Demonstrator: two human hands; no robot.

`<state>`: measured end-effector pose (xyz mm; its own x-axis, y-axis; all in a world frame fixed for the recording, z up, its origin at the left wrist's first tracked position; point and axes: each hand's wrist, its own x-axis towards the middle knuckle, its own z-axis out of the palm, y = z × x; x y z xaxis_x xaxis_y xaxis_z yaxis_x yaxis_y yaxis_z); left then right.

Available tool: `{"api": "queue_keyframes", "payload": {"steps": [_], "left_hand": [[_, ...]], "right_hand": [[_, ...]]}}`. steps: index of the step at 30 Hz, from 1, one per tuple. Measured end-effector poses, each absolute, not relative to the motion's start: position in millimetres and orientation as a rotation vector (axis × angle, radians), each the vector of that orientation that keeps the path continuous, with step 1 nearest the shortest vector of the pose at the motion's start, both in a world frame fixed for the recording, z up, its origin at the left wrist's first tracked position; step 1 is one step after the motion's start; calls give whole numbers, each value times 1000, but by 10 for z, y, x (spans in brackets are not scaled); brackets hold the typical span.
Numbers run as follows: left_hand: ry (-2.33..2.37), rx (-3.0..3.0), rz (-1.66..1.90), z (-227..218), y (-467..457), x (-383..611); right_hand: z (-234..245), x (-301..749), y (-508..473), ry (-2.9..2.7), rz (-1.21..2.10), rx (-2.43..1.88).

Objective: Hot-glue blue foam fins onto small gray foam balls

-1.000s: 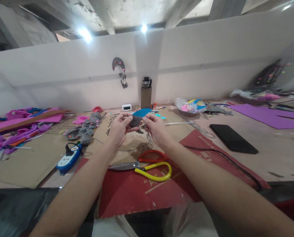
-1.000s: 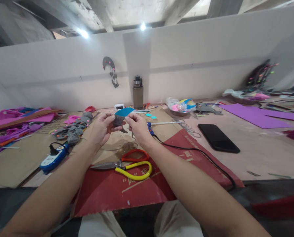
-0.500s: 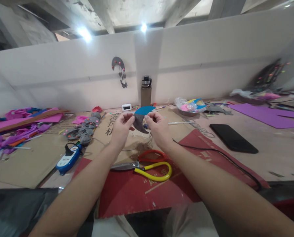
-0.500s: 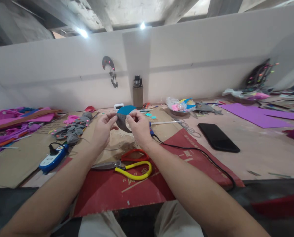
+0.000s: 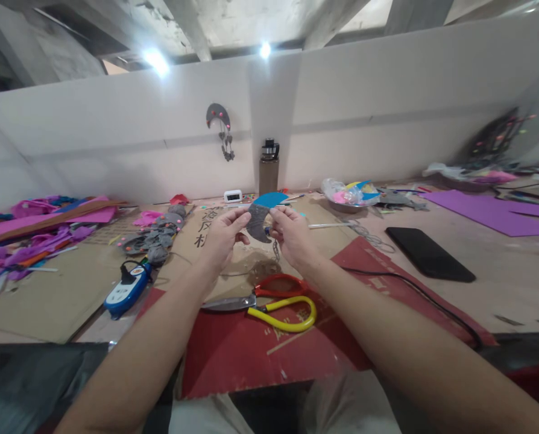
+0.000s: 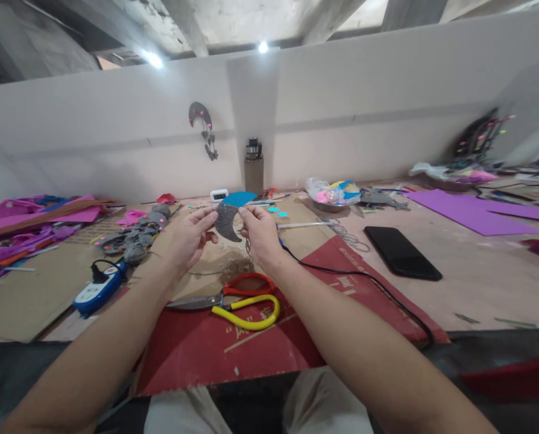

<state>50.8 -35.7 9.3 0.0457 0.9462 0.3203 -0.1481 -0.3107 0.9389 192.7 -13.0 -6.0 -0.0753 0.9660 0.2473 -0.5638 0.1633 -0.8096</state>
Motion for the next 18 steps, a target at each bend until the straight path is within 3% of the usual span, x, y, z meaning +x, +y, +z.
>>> {"api": "queue_keyframes", "payload": {"steps": [9, 18], "left_hand": [[876, 1318, 1514, 92, -346, 505], [699, 1369, 1676, 100, -373, 543]], "right_hand": [[-59, 1941, -116, -1048, 1346, -512], [-42, 2047, -304, -1687, 168, -568]]}}
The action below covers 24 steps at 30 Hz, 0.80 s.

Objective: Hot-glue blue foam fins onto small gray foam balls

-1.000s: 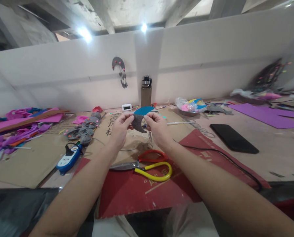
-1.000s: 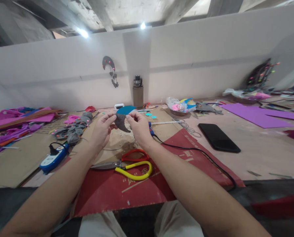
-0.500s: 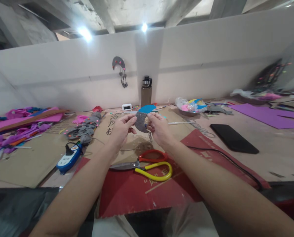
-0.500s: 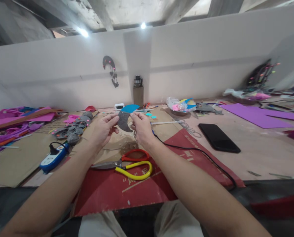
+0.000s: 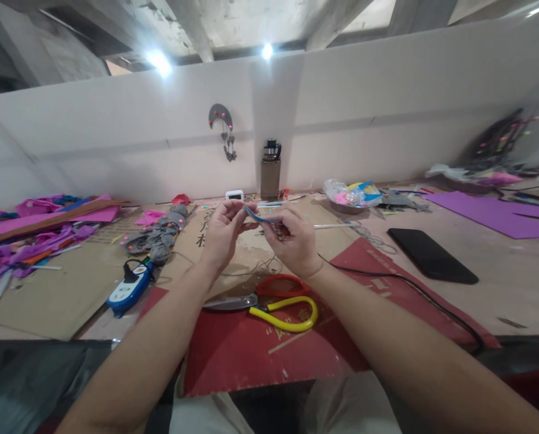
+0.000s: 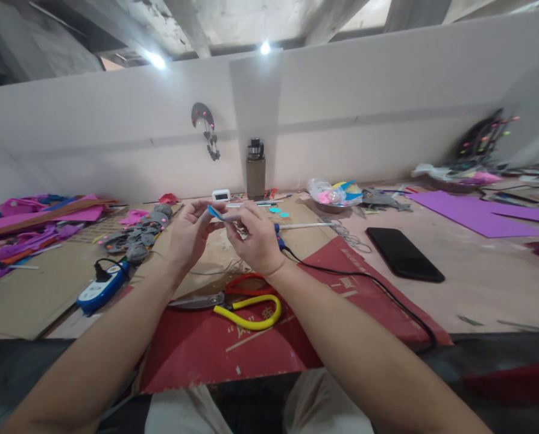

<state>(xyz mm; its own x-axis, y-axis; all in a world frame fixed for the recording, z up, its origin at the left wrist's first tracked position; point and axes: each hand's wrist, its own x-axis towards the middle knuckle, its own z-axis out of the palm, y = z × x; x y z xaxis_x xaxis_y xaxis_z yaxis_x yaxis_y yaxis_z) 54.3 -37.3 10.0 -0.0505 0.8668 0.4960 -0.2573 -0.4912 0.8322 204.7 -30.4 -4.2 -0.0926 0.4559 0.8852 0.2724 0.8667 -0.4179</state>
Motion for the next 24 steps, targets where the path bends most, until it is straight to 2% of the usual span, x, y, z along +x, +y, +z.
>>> {"api": "queue_keyframes", "payload": {"steps": [5, 9, 24], "left_hand": [[959, 1472, 1679, 79, -421, 565], [923, 1529, 1588, 42, -420, 589], [647, 1155, 1529, -1, -410, 719]], "right_hand": [[-63, 2059, -282, -1779, -132, -544], [-89, 2043, -249, -1816, -215, -608], [-62, 2039, -222, -1728, 75, -741]]}}
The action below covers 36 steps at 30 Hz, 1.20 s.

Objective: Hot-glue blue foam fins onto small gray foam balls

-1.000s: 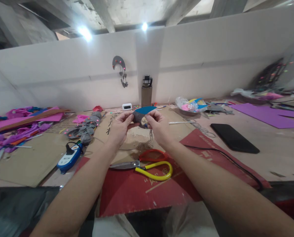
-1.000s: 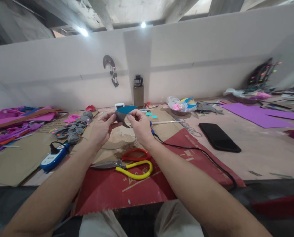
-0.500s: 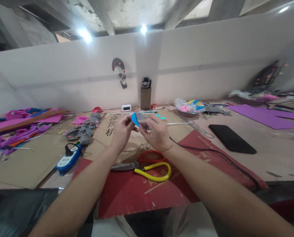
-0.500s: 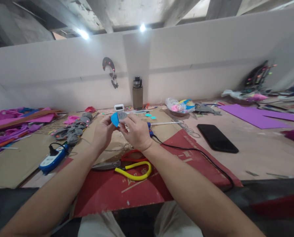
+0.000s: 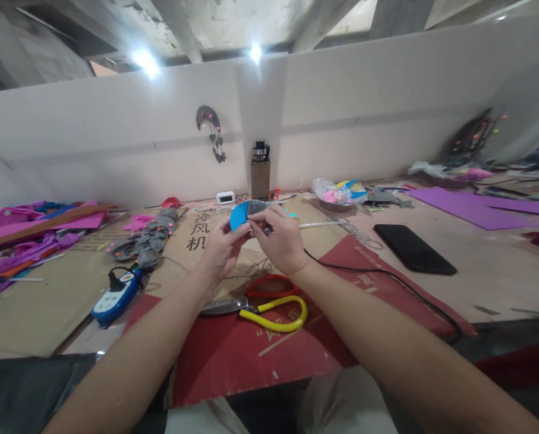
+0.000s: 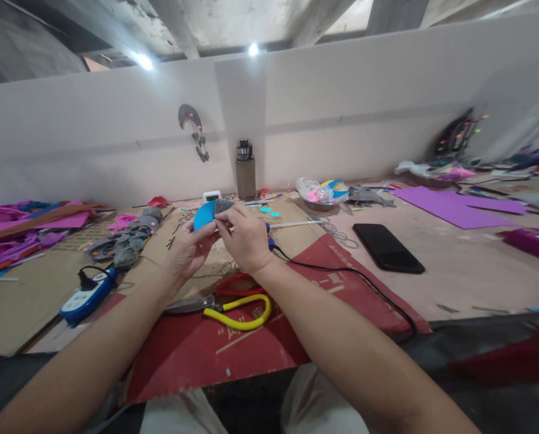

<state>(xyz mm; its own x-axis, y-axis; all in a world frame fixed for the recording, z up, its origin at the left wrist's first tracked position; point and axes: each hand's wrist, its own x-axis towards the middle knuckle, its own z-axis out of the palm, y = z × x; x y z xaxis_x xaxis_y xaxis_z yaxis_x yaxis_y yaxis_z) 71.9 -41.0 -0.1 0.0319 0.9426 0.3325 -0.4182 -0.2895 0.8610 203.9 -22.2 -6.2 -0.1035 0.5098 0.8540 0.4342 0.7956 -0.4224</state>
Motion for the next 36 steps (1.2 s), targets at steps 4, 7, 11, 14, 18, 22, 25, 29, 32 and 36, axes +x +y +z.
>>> {"api": "queue_keyframes", "payload": {"steps": [4, 7, 11, 14, 18, 22, 25, 29, 32, 36], "left_hand": [[658, 1140, 1539, -42, -374, 727], [658, 1081, 1582, -78, -307, 696], [749, 1063, 1634, -86, -252, 641], [854, 1118, 1638, -46, -287, 625], [870, 1159, 1653, 17, -366, 638], [847, 1142, 1631, 31, -377, 644], [833, 1124, 1607, 23, -344, 632], [767, 1189, 1584, 6, -293, 599], [768, 1241, 1555, -2, -281, 574], [873, 1212, 1565, 6, -294, 558]], "right_hand": [[-64, 2035, -194, -1716, 131, -722], [-63, 2022, -186, -1751, 136, -689], [-72, 1991, -180, -1789, 161, -660], [-74, 1969, -186, -1789, 202, -680], [-59, 1955, -209, -1777, 242, -706], [-65, 1947, -210, -1741, 304, -717], [-77, 1940, -184, -1668, 494, -729], [-42, 1945, -168, -1490, 858, -738], [-4, 1956, -181, -1396, 1058, -733], [-12, 1948, -182, -1357, 1163, -700]]}}
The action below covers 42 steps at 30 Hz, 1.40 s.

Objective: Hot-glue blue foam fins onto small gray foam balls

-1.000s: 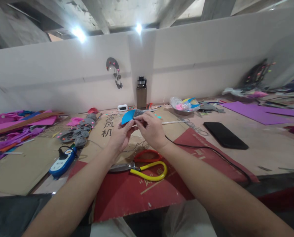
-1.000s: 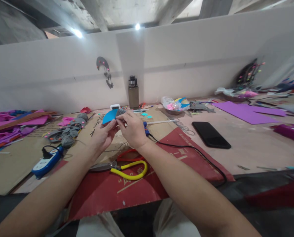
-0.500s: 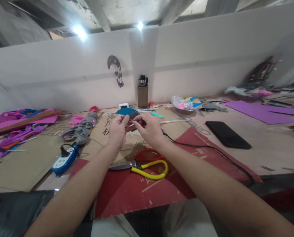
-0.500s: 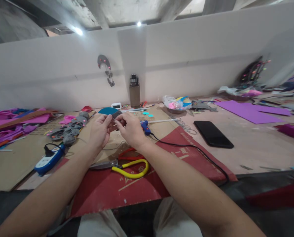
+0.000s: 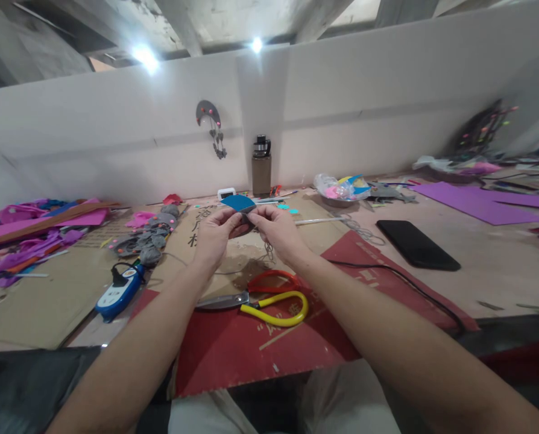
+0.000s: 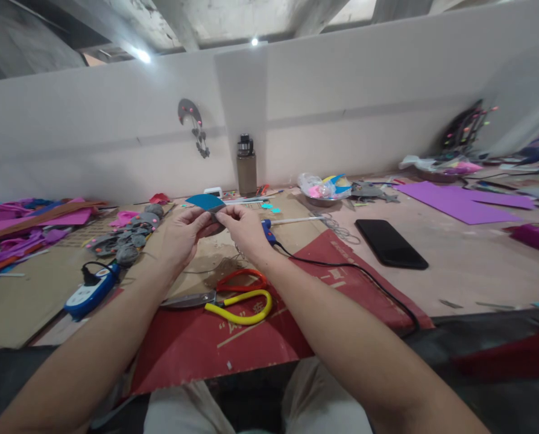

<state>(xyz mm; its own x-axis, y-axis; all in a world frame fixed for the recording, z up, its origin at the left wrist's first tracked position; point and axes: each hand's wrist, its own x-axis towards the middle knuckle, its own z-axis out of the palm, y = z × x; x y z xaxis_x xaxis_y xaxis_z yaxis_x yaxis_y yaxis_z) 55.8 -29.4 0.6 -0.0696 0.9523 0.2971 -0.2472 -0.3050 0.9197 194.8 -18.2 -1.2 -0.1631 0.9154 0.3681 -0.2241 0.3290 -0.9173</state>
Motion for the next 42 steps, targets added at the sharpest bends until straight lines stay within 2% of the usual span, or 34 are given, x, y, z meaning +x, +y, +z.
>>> {"api": "queue_keyframes", "payload": {"steps": [11, 20, 30, 38, 42], "left_hand": [[979, 1371, 1641, 31, -318, 548], [1197, 1525, 1748, 18, -347, 550], [1032, 1171, 1827, 93, -264, 434], [947, 827, 2207, 300, -55, -203], [910, 695, 2396, 355, -29, -500]], "right_hand": [[-44, 1921, -159, -1345, 1226, -670], [-19, 1903, -225, -1521, 1035, -640], [-124, 1888, -187, -1780, 880, -733], [0, 1982, -256, -1729, 1358, -689], [131, 2150, -276, -1895, 1430, -545]]}}
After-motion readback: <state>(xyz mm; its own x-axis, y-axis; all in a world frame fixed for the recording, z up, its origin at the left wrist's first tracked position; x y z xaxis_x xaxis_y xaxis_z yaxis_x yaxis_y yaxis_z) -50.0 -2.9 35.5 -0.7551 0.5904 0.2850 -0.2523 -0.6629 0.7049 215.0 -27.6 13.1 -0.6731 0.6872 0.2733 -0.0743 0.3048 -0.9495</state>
